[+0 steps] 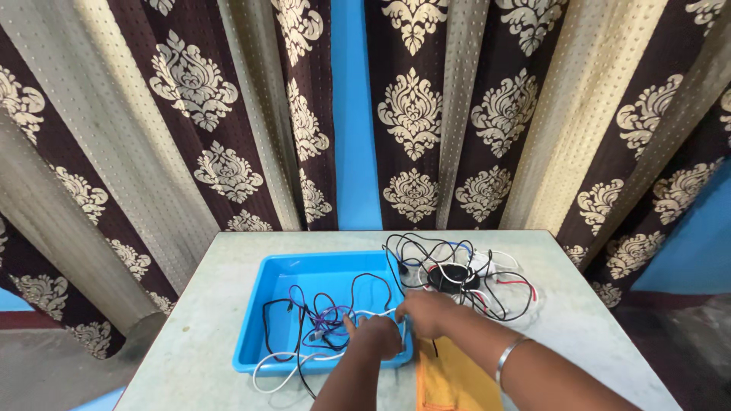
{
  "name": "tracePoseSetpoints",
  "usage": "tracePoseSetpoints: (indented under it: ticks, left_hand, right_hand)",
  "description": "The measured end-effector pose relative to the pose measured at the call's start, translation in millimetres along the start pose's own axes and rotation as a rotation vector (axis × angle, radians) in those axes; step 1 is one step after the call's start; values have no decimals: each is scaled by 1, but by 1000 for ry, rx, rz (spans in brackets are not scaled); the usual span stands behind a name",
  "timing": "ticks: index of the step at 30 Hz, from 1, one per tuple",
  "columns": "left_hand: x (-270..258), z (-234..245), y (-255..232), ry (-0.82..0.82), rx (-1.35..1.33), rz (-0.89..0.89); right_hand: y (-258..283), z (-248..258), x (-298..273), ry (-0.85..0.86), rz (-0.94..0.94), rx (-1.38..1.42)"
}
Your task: The person untangles a pile of mixed electronic cables and wires from a blue plastic tray. They separate each cable individually, straighten it, and place it on the table. After organizing the cables, the person wipes the inside of the empty blue tray with a yellow cloth.
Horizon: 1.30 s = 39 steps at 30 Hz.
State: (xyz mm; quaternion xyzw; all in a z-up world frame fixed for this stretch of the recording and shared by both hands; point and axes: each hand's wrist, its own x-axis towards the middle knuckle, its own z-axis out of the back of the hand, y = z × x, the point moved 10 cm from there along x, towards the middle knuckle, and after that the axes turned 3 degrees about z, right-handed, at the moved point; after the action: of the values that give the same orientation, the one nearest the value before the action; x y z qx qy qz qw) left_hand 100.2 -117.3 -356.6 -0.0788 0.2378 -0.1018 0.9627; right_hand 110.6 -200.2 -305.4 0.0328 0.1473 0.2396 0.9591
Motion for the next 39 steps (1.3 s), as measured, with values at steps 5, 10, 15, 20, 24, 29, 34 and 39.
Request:
tracePoseSetpoints:
  ticks: [5,10,15,20,24,29,34,39]
  left_hand:
    - [18,15,4,22,-74,-1]
    - [93,54,12,10,51,-250]
    - [119,142,40,-18,-652,-233]
    - [32,237,36,-176,-565,-248]
    - [-21,284,31,-286,-572,-255]
    - [-82,339,26,-512,-639,-373]
    - [-154,380,24,-777,-771,-471]
    - [-212,410,27,-973,-778,-434]
  right_hand:
    - [-6,5,7,-148,4,20]
    - [-21,61,16,-410,38,187]
    - [-25,139,4,-574,-67,214]
    - [-1,202,-21,-588,-88,200]
    - [17,241,-40,-568,-159,105]
    - [34,294,-74,-676,-127,41]
    - [30,332,-104,-713,-157,24]
    - [-3,336,-100,-800,-87,124]
